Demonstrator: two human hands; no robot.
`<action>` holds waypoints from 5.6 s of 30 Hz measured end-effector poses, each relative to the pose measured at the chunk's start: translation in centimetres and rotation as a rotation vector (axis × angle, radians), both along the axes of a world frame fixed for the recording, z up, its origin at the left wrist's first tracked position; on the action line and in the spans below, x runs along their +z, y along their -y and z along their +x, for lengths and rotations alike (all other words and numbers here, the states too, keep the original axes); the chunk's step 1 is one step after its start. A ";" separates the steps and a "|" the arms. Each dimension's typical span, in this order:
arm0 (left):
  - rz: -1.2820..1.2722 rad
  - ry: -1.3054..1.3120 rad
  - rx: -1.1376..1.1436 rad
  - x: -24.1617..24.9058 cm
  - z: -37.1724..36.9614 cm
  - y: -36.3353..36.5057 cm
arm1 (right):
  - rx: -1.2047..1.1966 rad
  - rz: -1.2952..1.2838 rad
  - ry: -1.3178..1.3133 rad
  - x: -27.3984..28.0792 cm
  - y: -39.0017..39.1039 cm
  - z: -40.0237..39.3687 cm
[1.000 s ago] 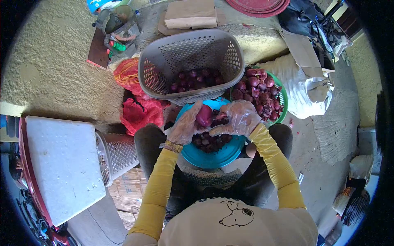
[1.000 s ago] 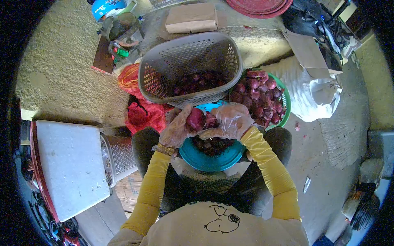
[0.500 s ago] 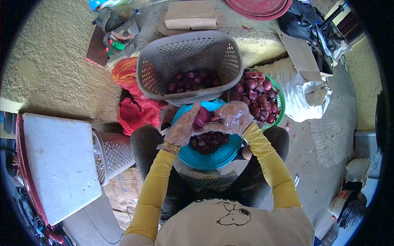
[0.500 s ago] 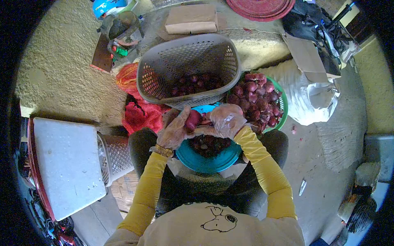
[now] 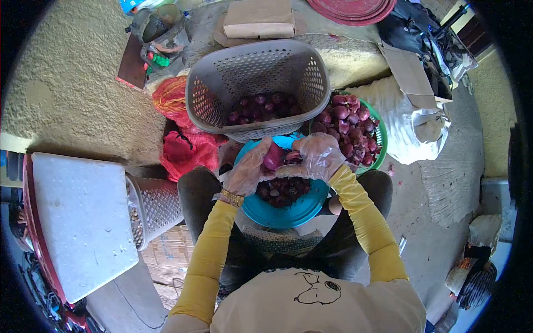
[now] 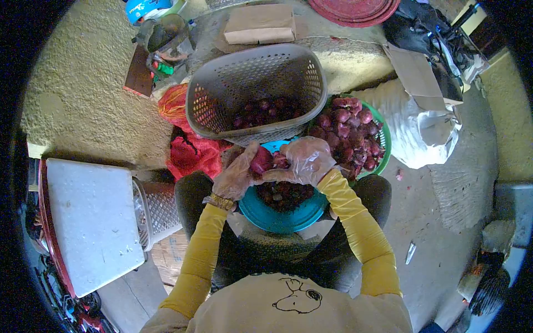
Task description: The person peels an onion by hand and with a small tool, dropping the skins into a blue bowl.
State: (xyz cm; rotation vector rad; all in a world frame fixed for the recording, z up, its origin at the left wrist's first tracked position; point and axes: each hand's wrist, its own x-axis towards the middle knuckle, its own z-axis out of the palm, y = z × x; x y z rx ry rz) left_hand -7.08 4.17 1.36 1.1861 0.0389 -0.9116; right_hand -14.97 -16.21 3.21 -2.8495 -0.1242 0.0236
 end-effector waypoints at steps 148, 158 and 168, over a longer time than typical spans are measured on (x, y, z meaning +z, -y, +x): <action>-0.028 0.075 0.044 -1.0 0.0 0.7 | 0.050 0.130 -0.036 -1.0 0.3 0.0; 0.015 0.129 -0.032 -0.5 -0.4 0.9 | -0.077 0.160 0.050 -1.8 0.2 0.3; -0.010 0.064 -0.038 -2.9 0.4 -0.2 | 0.015 0.160 -0.001 -0.6 0.1 0.0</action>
